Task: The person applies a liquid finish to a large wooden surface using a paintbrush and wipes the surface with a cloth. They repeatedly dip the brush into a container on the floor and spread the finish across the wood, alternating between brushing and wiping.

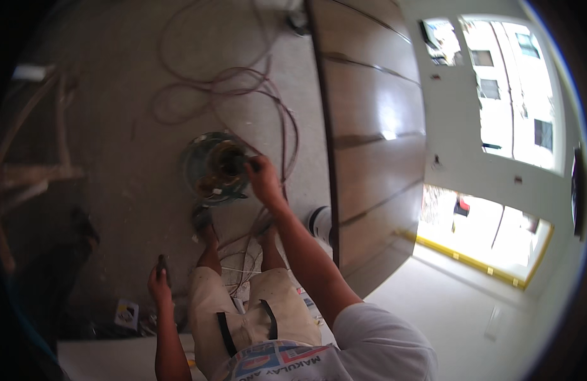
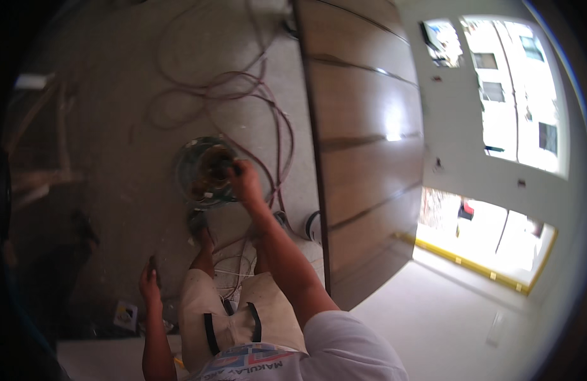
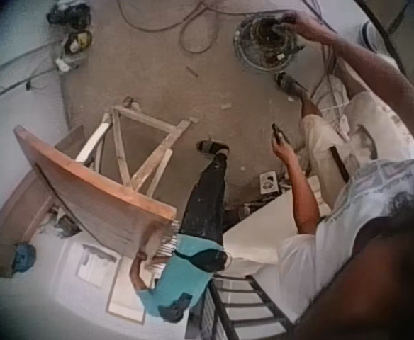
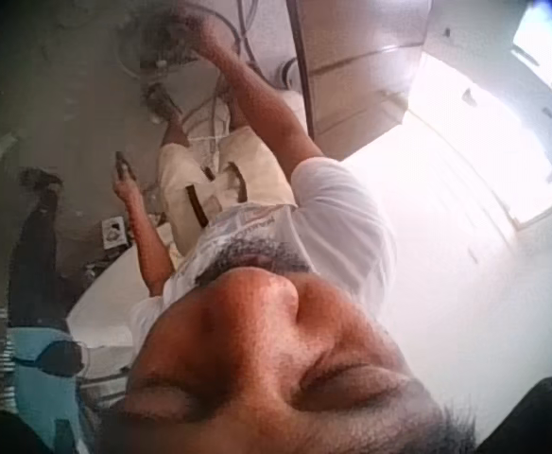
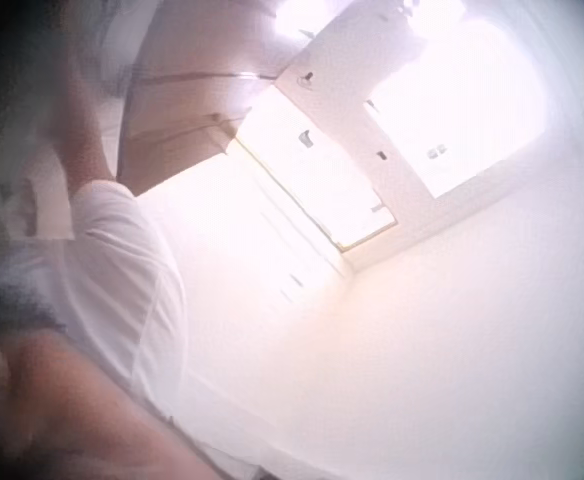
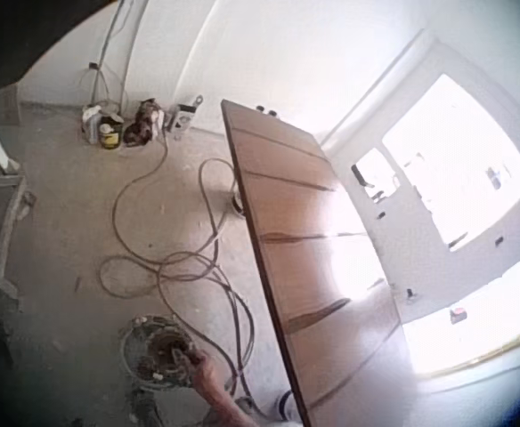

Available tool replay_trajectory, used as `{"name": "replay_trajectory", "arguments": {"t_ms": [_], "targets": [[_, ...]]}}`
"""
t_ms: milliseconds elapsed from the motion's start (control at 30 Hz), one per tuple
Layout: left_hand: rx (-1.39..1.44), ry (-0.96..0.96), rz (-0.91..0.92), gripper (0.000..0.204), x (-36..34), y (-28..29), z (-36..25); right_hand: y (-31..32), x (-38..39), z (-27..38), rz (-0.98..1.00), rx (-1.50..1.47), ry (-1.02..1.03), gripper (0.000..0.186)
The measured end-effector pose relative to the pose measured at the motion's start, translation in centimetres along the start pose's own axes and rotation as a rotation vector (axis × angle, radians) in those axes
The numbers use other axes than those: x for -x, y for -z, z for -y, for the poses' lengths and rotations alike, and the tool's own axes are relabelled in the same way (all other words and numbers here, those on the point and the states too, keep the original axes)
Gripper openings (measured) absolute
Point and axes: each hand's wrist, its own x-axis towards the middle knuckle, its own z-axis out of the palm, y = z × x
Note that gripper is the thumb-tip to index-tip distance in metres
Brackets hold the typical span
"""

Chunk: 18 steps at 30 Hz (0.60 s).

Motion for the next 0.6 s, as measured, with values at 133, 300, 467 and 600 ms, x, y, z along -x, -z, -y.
{"name": "replay_trajectory", "arguments": {"t_ms": [133, 300, 467, 600], "targets": [[-0.045, -0.040, 0.060, 0.047, -0.1, -0.5, -2.6, 1.5, 0.6, -3.3, 0.042, -0.259, -0.251, 0.029], [-0.214, 0.032, -0.026, 0.057, 0.3, -1.1, -8.4, 7.8, 6.4, -7.6, 0.002, -0.825, -0.419, 0.026], [-0.023, -0.024, 0.170, 0.057, -0.2, -3.0, -15.3, 16.6, 16.0, -9.3, -0.145, -1.182, -0.483, 0.025], [0.062, -0.083, 0.404, 0.051, 0.6, -7.6, -21.9, 27.6, 24.2, -10.2, -0.374, -1.393, -0.461, 0.025]]}}
